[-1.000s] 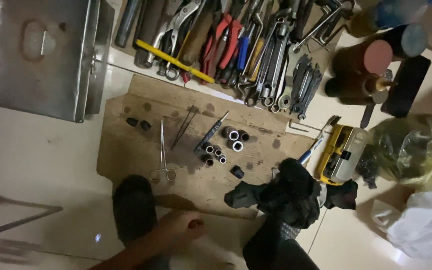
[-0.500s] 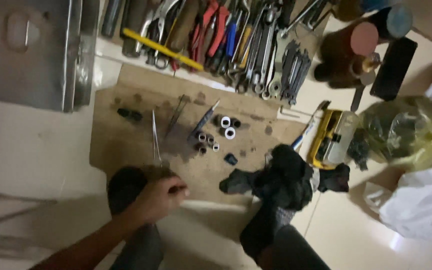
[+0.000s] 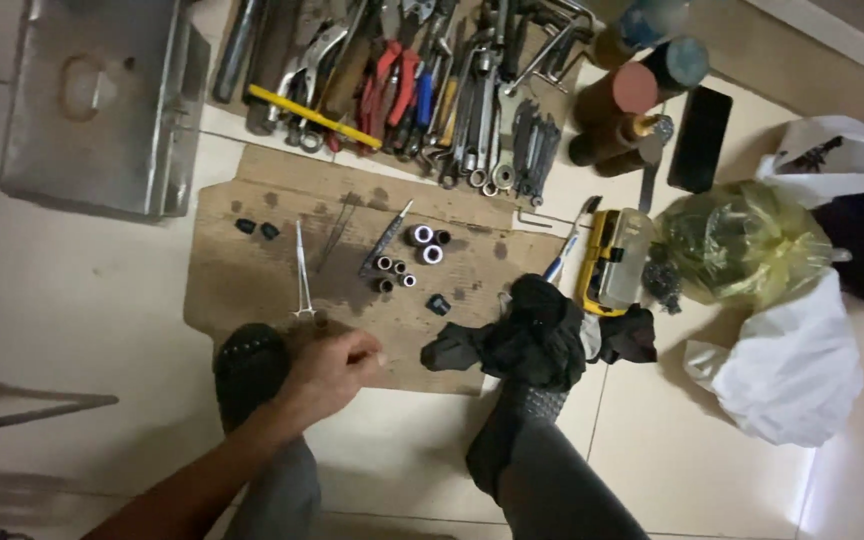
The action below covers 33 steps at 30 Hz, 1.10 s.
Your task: Cleaning, inspecting, and organizing small mechanical sockets and parts on a cardboard workspace.
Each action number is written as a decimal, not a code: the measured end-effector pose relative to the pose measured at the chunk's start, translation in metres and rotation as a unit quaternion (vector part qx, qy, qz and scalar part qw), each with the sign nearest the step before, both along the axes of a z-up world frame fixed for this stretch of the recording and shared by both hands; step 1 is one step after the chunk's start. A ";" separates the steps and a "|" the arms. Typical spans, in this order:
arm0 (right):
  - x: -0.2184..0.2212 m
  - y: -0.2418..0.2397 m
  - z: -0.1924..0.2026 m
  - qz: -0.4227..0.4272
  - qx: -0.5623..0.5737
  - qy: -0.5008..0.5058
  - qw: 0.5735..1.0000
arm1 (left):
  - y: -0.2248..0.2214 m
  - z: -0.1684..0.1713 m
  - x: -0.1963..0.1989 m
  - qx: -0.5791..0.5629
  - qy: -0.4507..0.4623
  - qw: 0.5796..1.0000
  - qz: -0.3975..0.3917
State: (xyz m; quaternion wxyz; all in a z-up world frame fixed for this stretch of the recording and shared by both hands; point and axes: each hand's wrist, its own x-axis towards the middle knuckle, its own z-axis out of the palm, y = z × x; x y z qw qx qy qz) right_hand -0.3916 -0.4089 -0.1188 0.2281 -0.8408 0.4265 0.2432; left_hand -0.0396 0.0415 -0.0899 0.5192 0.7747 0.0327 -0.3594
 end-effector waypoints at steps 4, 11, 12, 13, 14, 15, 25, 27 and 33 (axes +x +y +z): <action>0.198 0.044 0.060 -0.030 0.021 -0.006 0.999 | -0.017 0.016 0.046 0.138 -0.117 0.979 -0.088; 0.297 0.068 0.075 0.103 0.018 0.087 0.991 | -0.055 0.020 0.109 0.244 -0.260 0.916 -0.184; 0.298 0.064 0.063 0.143 0.004 0.119 0.982 | -0.059 0.011 0.115 0.270 -0.288 0.899 -0.188; 0.303 0.071 0.072 0.141 0.003 0.118 0.983 | -0.062 0.006 0.120 0.268 -0.290 0.899 -0.189; 0.303 0.079 0.083 0.029 0.081 0.002 0.996 | -0.066 0.000 0.121 0.257 -0.320 0.892 -0.190; 0.303 0.086 0.094 -0.084 0.155 -0.116 0.978 | -0.069 -0.005 0.121 0.246 -0.350 0.883 -0.191; 0.285 0.049 0.090 -0.319 0.555 -0.411 0.649 | -0.096 -0.055 0.124 0.305 -0.370 0.857 -0.191; 0.286 0.051 0.069 -0.393 0.573 -0.372 0.616 | -0.087 -0.063 0.129 0.315 -0.393 0.841 -0.198; 0.275 0.064 0.050 -0.521 0.481 -0.322 0.628 | -0.077 -0.070 0.127 0.293 -0.359 0.874 -0.144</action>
